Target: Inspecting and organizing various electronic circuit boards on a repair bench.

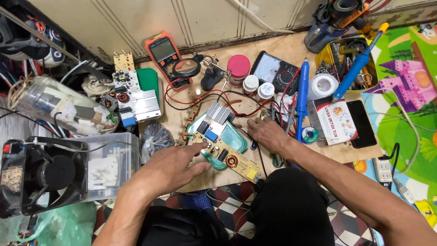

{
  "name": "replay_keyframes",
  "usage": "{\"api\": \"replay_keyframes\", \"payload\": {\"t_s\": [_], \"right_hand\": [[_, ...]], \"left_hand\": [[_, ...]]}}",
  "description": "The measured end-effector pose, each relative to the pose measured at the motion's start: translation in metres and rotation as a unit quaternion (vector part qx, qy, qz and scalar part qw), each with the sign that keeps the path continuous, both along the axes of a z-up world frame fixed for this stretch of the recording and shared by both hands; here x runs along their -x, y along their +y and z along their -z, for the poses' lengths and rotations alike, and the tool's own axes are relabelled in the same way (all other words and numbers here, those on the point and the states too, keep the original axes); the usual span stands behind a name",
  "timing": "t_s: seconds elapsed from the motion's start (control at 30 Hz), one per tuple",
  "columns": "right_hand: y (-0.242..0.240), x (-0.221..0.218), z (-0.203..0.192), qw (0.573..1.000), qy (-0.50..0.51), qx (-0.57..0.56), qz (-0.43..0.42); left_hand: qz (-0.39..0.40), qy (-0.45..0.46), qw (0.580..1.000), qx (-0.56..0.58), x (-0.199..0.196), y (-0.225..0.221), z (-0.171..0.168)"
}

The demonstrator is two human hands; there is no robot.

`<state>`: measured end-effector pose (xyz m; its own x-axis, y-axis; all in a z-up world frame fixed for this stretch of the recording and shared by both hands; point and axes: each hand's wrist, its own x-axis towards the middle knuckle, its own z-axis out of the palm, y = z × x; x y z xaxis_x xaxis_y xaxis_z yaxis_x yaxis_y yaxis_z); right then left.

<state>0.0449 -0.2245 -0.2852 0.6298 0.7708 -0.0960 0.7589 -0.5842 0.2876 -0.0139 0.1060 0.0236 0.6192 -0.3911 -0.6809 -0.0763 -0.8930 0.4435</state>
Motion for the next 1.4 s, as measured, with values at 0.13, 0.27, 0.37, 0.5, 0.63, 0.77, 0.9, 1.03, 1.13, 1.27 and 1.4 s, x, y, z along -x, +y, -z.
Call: {"api": "replay_keyframes", "payload": {"t_s": [0.13,0.27,0.37,0.5,0.63,0.77,0.9,1.03,1.13,1.27,1.4], "right_hand": [[-0.014,0.007,-0.016,0.995,-0.037,-0.088,-0.030],[-0.032,0.017,-0.038,0.980,0.025,-0.198,0.005],[-0.039,0.022,-0.048,0.954,0.066,-0.285,0.060],[-0.029,0.024,-0.052,0.959,0.053,-0.278,0.034],[-0.012,0.021,-0.072,0.953,0.074,-0.286,0.060],[0.004,0.034,-0.126,0.908,0.228,-0.310,0.168],[0.003,0.041,-0.146,0.877,0.322,-0.249,0.254],[-0.011,0.036,-0.148,0.849,0.367,-0.204,0.321],[-0.015,0.046,-0.182,0.799,0.330,-0.270,0.424],[-0.043,0.065,-0.206,0.644,0.289,-0.443,0.553],[-0.092,0.077,-0.184,0.411,0.174,-0.705,0.551]], "left_hand": [[0.000,0.000,1.000,0.003,0.000,-0.003,-0.001],[0.012,-0.015,1.000,0.010,0.000,-0.008,-0.007],[0.021,-0.017,1.000,0.016,0.000,-0.013,-0.005],[0.029,-0.024,0.999,0.020,0.000,-0.020,-0.003],[0.035,-0.026,0.999,0.024,-0.001,-0.027,0.004],[0.035,-0.027,0.999,0.028,-0.003,-0.028,0.007],[0.042,-0.028,0.998,0.038,-0.003,-0.031,0.005],[0.045,-0.025,0.998,0.035,-0.002,-0.034,-0.002],[0.036,-0.012,0.999,0.020,0.003,-0.037,-0.016],[0.056,-0.022,0.998,0.027,0.006,-0.035,-0.011],[0.065,-0.007,0.997,-0.030,0.009,-0.034,-0.001]]}}
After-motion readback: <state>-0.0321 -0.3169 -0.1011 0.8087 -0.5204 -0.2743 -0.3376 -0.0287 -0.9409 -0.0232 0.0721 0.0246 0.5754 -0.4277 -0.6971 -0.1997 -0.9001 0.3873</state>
